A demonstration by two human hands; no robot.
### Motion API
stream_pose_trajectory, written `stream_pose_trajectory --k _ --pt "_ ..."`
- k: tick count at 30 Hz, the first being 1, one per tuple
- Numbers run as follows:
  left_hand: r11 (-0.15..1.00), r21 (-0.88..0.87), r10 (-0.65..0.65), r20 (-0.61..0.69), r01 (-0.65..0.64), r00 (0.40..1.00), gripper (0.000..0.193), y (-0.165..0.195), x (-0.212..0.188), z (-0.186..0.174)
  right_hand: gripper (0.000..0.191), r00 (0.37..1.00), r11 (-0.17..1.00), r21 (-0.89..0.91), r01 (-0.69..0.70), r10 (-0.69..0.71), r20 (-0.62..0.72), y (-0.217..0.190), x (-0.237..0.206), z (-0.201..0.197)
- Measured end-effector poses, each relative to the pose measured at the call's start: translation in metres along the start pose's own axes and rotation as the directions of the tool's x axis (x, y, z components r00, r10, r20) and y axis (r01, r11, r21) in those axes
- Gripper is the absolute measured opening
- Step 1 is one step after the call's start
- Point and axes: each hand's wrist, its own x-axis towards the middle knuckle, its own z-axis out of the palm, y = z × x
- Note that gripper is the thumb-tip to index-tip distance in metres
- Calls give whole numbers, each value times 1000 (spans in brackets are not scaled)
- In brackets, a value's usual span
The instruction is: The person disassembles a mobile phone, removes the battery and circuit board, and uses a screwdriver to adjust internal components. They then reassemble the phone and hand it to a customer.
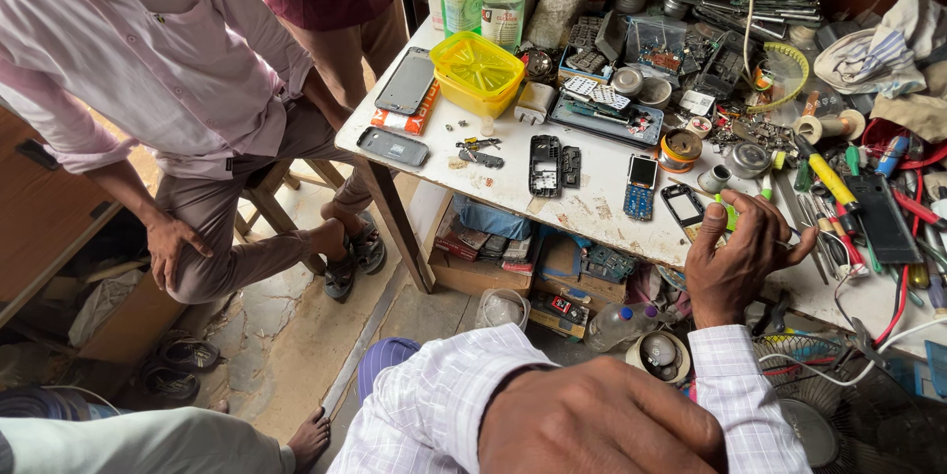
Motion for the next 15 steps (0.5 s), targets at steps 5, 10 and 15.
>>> stream_pose_trajectory --k 5,10,15 --pt "987 139 84 -3 -83 996 48 8 -2 -2 28 1000 1000 9 8 -8 7 0 0 -1" --pt "995 93 37 0 -37 999 51 8 -9 7 29 1000 1000 3 9 -9 4 0 0 0" --pt "997 81 -19 3 18 1000 51 11 -19 12 27 1000 1000 -1 7 -7 3 1 0 2"
